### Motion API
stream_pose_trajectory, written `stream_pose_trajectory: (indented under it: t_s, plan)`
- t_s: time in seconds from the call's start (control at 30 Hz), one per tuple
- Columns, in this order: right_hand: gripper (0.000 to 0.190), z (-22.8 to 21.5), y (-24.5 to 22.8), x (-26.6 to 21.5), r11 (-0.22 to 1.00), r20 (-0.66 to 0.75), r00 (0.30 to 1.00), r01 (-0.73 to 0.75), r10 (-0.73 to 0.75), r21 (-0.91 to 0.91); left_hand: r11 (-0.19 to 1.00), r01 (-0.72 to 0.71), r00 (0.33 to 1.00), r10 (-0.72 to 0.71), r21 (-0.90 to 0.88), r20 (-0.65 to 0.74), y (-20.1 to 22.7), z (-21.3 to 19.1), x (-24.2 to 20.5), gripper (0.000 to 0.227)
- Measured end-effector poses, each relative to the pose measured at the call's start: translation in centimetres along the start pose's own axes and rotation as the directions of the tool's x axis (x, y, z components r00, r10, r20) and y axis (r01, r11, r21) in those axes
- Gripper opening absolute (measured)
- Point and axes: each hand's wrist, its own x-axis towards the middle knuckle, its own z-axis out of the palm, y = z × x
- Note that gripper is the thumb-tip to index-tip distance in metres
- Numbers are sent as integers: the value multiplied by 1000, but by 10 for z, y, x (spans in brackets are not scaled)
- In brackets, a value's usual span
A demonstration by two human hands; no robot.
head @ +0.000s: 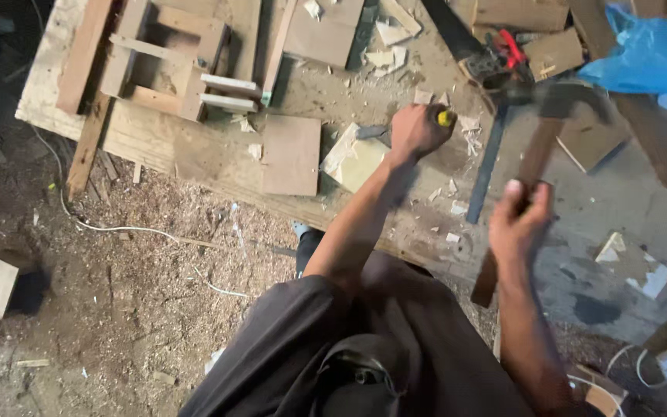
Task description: The person uses a hammer and chisel to carve a small rectangular piece of wood on a workbench. They repeatedly strike the chisel to remove wood shavings and shape the piece.
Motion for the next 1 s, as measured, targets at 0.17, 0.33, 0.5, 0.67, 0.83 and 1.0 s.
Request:
stream_pose_trajectory:
  t_s: [0.17,0.33,0.5,0.67,0.83,1.0]
  plan:
    - [28,-1,3,-2,913,113,953,302,-281,-274,1000,-1,1000,1,14,20,-11,-8,3,27]
    - [29,17,-10,-6,999,48,999,3,-5,51,999,-8,998,5,-44,-69,-16,-17,6,26]
    - [27,10,-12,11,939,240,952,245,-187,-240,997,73,996,-73,-12,-46,-25,-27,3,26]
    - [32,22,-18,17,987,94,995,-58,44,151,998,66,994,-67,-17,-92,-36,-28,5,24]
    - [33,22,-19,31,923,238,945,285,-226,-257,1000,-11,990,7,-24,-139,-45,-25,9,22]
    - [34,7,2,41,924,193,952,284,-239,-257,995,-66,998,67,79,-16,-54,-18,-14,23]
